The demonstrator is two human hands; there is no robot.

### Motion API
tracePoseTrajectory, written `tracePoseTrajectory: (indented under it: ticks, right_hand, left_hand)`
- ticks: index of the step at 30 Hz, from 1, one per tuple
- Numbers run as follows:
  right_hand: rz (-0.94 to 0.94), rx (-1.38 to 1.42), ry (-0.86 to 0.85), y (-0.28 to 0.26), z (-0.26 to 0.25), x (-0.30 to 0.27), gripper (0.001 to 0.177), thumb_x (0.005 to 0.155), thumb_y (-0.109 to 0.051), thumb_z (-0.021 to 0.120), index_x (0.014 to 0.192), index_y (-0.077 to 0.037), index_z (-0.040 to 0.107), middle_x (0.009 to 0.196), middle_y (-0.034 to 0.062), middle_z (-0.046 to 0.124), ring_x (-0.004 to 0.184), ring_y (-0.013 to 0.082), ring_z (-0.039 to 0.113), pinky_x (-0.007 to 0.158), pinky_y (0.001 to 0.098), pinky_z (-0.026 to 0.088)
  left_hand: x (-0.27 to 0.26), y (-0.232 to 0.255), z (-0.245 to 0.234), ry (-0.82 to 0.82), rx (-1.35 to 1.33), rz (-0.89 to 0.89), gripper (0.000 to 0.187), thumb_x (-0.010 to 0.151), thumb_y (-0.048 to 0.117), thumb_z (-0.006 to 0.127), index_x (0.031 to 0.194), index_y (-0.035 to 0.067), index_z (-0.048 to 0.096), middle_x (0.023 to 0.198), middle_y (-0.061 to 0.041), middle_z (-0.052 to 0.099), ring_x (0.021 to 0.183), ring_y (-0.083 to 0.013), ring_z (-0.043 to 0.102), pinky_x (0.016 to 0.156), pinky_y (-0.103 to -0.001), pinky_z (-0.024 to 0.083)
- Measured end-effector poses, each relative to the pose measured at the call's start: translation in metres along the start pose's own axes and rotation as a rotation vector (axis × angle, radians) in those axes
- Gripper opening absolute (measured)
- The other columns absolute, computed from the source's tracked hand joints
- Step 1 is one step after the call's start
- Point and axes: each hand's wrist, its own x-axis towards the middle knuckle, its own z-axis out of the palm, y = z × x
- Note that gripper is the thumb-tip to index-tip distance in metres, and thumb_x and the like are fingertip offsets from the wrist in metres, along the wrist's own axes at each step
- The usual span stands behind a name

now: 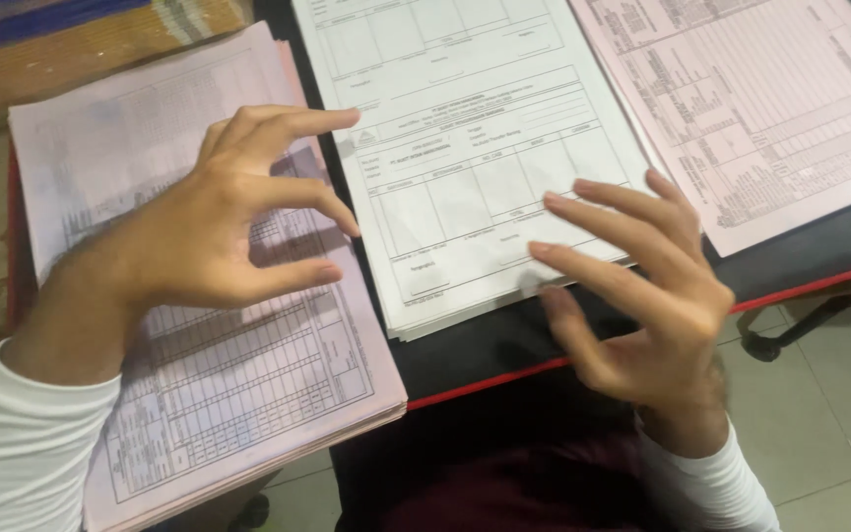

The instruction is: Sort and review printed forms and documents on a desk

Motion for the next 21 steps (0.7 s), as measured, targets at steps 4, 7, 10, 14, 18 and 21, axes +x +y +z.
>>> tracePoseTrajectory:
  ticks: [4,7,10,14,18,21]
  right_hand:
    - [-0.001,-0.154,0.007,0.047,-0.037,-0.026,0.028,0.090,-0.001,0.072,0.118,0.000,0.073,0.130,0.0267,0.070,0.129,0.0400,0.063,0.126,0.0611,0.040]
    - [0.230,-0.300,-0.082,0.048,-0.068,-0.032,0.035,0.089,0.001,0.069,0.123,-0.001,0.076,0.145,0.0258,0.069,0.141,0.0452,0.060,0.130,0.0725,0.034]
    - [0.312,-0.345,-0.226,0.060,-0.087,-0.040,0.047,0.088,-0.010,0.070,0.134,-0.003,0.073,0.146,0.0230,0.069,0.143,0.0469,0.061,0.118,0.0876,0.025]
    - [0.347,-0.315,-0.281,0.068,-0.091,-0.047,0.038,0.093,-0.011,0.074,0.130,-0.006,0.073,0.145,0.0192,0.068,0.145,0.0397,0.058,0.120,0.0805,0.029]
    - [0.349,-0.331,-0.195,0.069,-0.083,-0.050,0.029,0.097,0.009,0.071,0.121,-0.005,0.078,0.137,0.0193,0.073,0.139,0.0411,0.065,0.124,0.0777,0.031]
    - [0.383,-0.400,-0.037,0.073,-0.080,-0.059,0.032,0.107,0.019,0.067,0.131,0.005,0.083,0.126,0.0262,0.077,0.120,0.0336,0.071,0.134,0.0631,0.025]
  left_hand:
    - [-0.005,-0.006,-0.010,-0.006,0.017,-0.074,0.038,0.076,0.040,0.080,0.108,0.022,0.074,0.161,-0.018,0.042,0.147,-0.0397,0.034,0.112,-0.072,0.024]
    - [-0.011,-0.012,-0.016,-0.041,0.084,-0.198,0.063,0.067,0.046,0.084,0.125,0.026,0.069,0.162,-0.012,0.042,0.147,-0.0368,0.032,0.114,-0.067,0.021]
    - [-0.014,-0.015,-0.020,-0.064,0.201,-0.340,0.084,0.060,0.056,0.083,0.138,0.034,0.062,0.164,-0.008,0.038,0.147,-0.0357,0.028,0.114,-0.066,0.015]
    - [-0.018,-0.021,-0.020,-0.210,0.159,-0.589,0.095,0.062,0.053,0.082,0.149,0.037,0.048,0.168,0.001,0.030,0.153,-0.0267,0.022,0.116,-0.063,0.017]
    - [-0.026,-0.029,-0.022,-0.180,0.125,-0.535,0.084,0.067,0.045,0.081,0.146,0.032,0.054,0.164,-0.001,0.039,0.152,-0.0234,0.030,0.118,-0.050,0.023]
    - [-0.031,-0.021,-0.037,-0.115,0.202,-0.570,0.081,0.070,0.049,0.072,0.147,0.033,0.052,0.164,0.000,0.041,0.149,-0.0272,0.034,0.115,-0.065,0.023]
